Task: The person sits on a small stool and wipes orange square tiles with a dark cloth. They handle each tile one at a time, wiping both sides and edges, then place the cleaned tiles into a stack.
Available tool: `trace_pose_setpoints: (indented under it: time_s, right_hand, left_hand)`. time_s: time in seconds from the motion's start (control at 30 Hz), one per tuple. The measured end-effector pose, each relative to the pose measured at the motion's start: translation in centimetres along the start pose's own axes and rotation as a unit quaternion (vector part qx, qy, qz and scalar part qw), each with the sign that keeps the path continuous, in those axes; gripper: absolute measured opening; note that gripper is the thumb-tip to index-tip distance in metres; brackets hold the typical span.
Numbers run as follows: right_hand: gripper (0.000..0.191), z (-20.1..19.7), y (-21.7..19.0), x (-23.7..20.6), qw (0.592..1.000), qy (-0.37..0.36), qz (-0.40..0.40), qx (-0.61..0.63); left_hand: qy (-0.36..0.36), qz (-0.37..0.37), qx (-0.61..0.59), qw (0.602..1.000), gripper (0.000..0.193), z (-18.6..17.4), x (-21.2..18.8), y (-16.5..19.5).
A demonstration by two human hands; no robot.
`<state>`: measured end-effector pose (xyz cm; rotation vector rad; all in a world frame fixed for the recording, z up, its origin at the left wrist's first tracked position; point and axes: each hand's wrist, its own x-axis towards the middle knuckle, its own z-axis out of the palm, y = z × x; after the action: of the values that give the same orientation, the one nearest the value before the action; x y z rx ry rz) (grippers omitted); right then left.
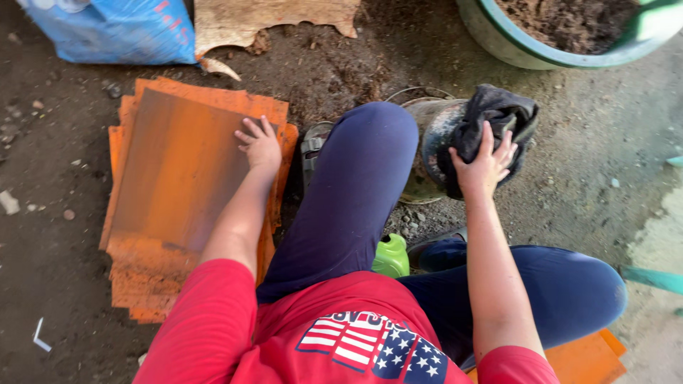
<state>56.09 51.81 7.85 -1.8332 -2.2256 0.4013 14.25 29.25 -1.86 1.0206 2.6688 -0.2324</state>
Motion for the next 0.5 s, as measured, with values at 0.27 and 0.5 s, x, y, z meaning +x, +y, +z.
trace_pose_setpoints:
  time_s: [0.27, 0.5]
  right_hand:
    - [0.099, -0.9, -0.8, -0.1, 1.000, -0.002, 0.017, -0.005]
    - [0.098, -1.9, -1.6, -0.2, 1.000, -0.002, 0.023, 0.013]
  left_hand:
    - [0.058, 0.009, 0.009, 0.998, 0.065, -1.3, -0.4, -1.8]
    - [0.220, 0.054, -0.006, 0.974, 0.021, -11.8, -2.3, -13.7]
